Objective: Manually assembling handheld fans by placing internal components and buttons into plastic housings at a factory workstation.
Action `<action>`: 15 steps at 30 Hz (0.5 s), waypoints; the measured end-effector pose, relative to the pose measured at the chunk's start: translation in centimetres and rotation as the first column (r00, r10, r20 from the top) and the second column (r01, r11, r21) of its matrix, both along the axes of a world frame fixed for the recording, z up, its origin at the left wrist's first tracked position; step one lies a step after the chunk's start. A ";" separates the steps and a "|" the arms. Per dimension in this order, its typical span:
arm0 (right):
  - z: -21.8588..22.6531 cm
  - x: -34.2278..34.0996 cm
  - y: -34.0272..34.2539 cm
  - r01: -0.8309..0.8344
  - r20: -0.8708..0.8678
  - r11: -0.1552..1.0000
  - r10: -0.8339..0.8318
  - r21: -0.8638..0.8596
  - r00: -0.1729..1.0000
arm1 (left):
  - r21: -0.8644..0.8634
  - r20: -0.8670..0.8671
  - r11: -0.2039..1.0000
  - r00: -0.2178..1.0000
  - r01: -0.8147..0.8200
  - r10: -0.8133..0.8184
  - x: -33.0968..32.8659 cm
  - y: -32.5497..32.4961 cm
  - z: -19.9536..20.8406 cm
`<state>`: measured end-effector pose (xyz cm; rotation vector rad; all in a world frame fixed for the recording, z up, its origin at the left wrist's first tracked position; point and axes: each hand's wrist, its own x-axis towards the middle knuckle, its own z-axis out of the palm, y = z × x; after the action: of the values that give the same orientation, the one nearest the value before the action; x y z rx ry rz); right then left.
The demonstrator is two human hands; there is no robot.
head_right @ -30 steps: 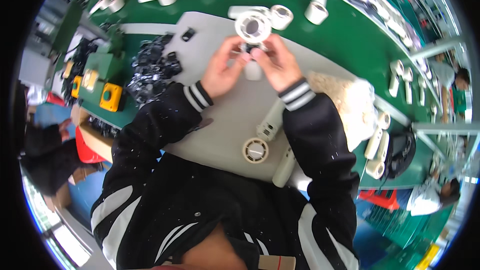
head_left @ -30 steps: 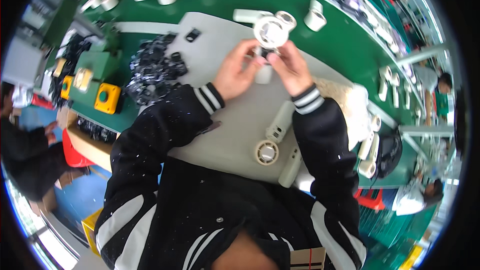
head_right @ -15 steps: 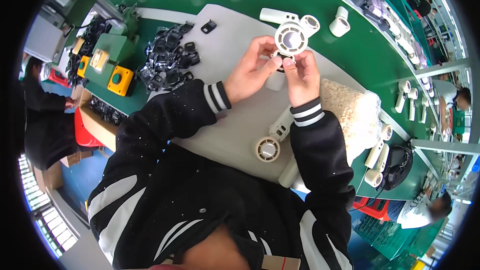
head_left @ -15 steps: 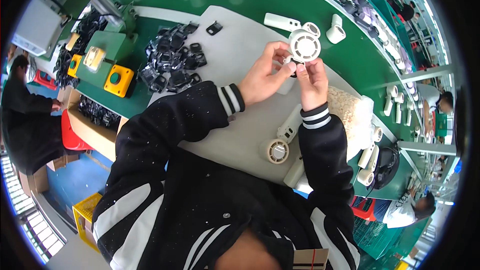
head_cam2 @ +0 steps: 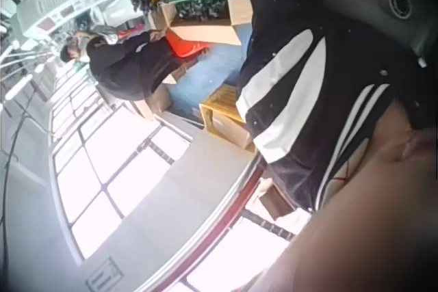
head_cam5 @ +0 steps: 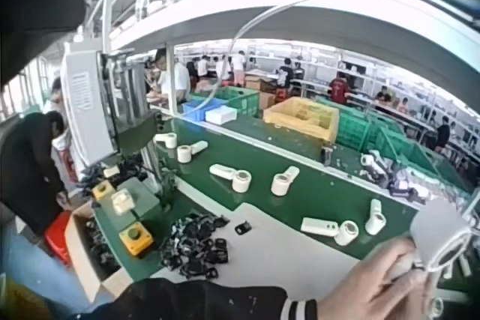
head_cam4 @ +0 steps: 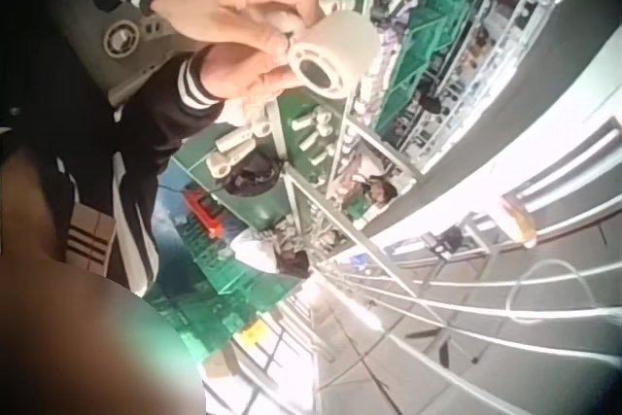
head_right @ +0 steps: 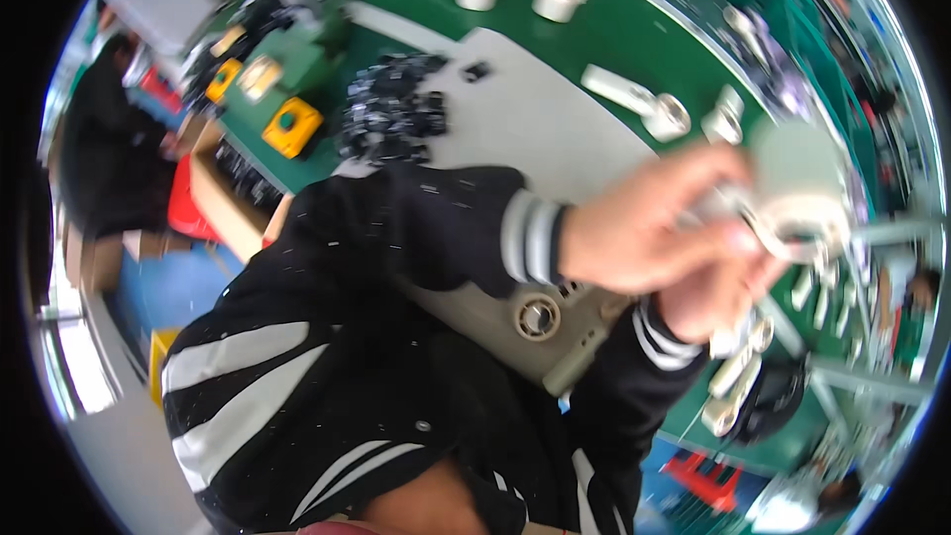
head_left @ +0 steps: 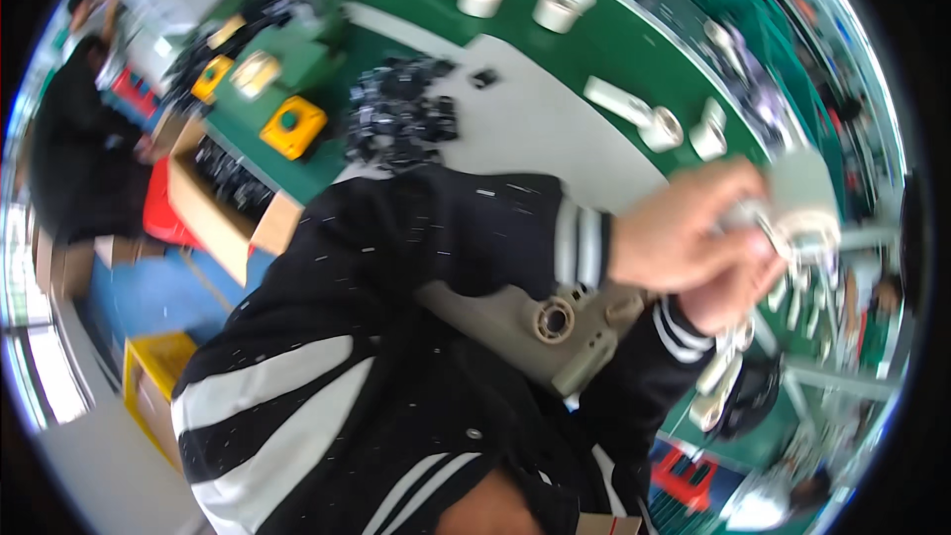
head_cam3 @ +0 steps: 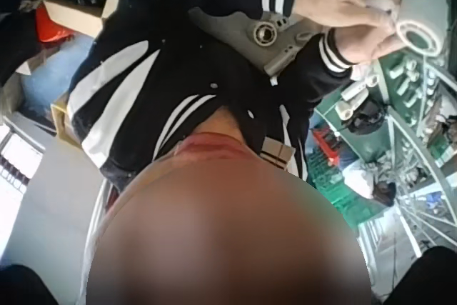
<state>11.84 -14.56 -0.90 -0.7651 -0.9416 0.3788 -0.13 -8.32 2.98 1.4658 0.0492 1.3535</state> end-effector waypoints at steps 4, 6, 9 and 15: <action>-1.3 9.9 -2.3 -0.806 -0.064 0.573 0.819 0.149 0.571 | 0.150 0.115 0.915 0.926 -0.375 0.360 2.4 -1.9 2.1; 0.3 12.1 -3.1 -0.843 -0.092 0.496 0.868 0.210 0.488 | -0.022 0.030 0.993 0.993 -0.115 0.116 2.5 -2.9 3.2; 2.5 10.8 -0.2 -0.817 -0.147 0.503 0.864 0.281 0.481 | -0.021 0.174 0.999 0.984 -0.030 0.033 5.2 -3.7 3.2; 7.0 3.4 -0.5 -0.678 -0.228 0.629 0.774 0.380 0.590 | 0.117 0.081 0.991 0.995 -0.061 0.051 8.1 -0.9 2.2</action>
<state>15.22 -15.09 6.08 0.0026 -0.8816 1.0834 7.95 -9.22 5.16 1.5190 -0.0422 1.4798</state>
